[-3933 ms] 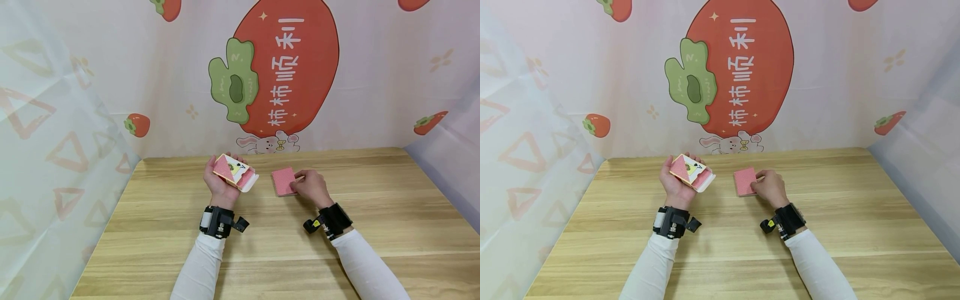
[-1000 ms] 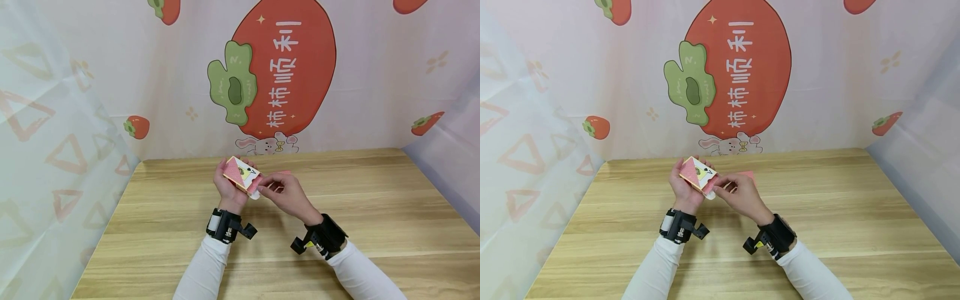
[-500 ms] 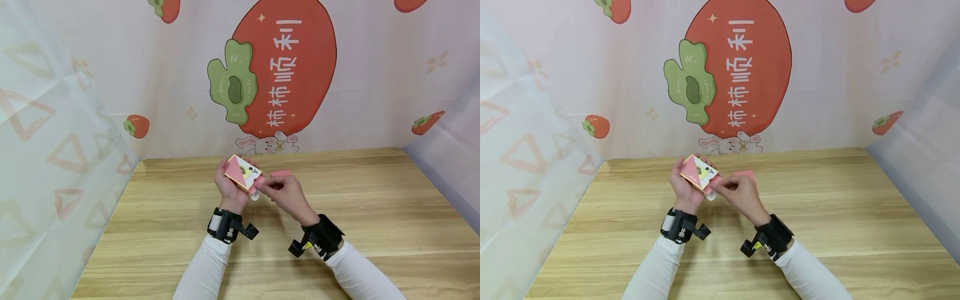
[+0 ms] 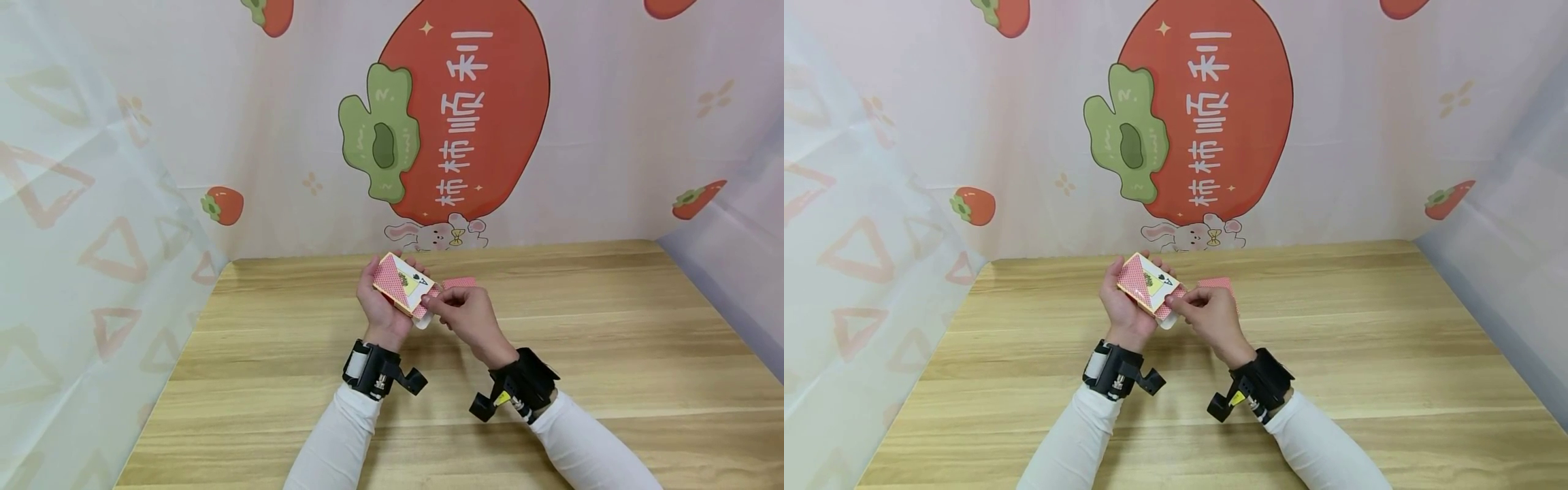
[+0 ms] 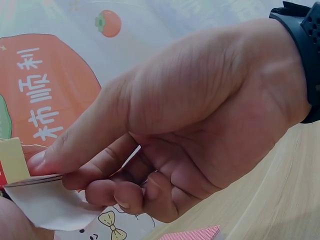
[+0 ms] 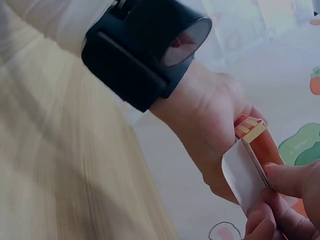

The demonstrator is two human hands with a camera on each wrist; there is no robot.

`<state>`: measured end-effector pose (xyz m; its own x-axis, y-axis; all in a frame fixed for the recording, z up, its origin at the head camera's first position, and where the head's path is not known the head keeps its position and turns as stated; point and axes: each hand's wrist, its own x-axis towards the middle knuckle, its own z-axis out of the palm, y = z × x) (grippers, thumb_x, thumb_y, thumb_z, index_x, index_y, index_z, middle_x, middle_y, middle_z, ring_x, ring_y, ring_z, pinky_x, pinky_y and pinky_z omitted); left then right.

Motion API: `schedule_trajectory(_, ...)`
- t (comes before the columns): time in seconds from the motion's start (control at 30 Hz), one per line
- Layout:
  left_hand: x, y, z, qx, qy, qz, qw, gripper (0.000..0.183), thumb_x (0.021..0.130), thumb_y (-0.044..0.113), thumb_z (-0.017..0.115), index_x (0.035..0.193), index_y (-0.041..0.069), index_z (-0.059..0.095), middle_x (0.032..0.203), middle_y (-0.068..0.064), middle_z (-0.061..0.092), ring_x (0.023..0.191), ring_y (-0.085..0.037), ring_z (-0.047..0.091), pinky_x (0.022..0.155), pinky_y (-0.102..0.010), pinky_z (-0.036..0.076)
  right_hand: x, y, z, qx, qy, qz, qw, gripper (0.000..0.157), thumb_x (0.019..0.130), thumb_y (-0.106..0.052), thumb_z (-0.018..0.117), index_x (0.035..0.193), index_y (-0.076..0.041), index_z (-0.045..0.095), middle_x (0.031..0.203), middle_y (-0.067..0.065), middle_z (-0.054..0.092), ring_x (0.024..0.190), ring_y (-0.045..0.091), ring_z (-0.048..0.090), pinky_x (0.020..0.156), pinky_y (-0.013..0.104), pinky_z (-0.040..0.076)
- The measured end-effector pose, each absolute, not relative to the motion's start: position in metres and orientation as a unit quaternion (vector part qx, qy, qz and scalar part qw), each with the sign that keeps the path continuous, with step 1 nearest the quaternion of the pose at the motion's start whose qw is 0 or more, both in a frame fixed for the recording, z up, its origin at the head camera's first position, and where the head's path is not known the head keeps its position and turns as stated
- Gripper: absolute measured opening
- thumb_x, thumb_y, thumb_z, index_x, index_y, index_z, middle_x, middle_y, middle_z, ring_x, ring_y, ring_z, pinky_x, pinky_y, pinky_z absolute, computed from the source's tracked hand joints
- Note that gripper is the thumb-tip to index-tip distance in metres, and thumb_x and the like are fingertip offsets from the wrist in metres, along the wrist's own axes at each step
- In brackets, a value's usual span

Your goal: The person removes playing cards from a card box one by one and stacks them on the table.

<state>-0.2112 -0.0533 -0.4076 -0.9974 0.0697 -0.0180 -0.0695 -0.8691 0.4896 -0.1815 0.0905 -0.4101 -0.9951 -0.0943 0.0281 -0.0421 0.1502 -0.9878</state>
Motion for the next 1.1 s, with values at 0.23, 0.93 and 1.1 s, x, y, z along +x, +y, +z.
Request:
schedule_trajectory(0.23,-0.211,-0.053,-0.408,-0.008,0.257,0.966,0.033,0.049,0.098,0.047,0.041,0.133,0.014,0.049,0.108,-0.006,0.057,0.098,-0.024,0.058,0.097,-0.043,0.044,-0.182,0.091,-0.409,-0.022,0.741,-0.67,0.043,0.02,0.094,-0.015,0.074,0.092,0.004,0.072,0.079,0.007,0.062,0.066,0.016,0.052,0.058,0.026,0.045)
schedule_trajectory(0.93,-0.215,-0.059,-0.411,-0.027,0.253,0.967,0.017,0.045,0.099,0.047,0.039,0.125,0.013,0.052,0.107,-0.007,0.059,0.101,-0.027,0.058,0.094,-0.041,0.048,-0.183,0.097,-0.4,-0.061,0.686,-0.705,0.167,0.02,0.104,-0.009,0.055,0.109,0.009,0.06,0.085,0.009,0.058,0.075,0.018,0.053,0.066,0.026,0.046)
schedule_trajectory(1.1,-0.215,-0.059,-0.411,-0.028,0.251,0.967,0.019,0.046,0.099,0.047,0.038,0.127,0.013,0.051,0.111,-0.008,0.057,0.103,-0.028,0.056,0.094,-0.041,0.048,-0.185,0.099,-0.399,-0.064,0.688,-0.703,0.17,0.023,0.103,-0.013,0.057,0.109,0.009,0.06,0.085,0.009,0.058,0.075,0.018,0.055,0.067,0.026,0.047)
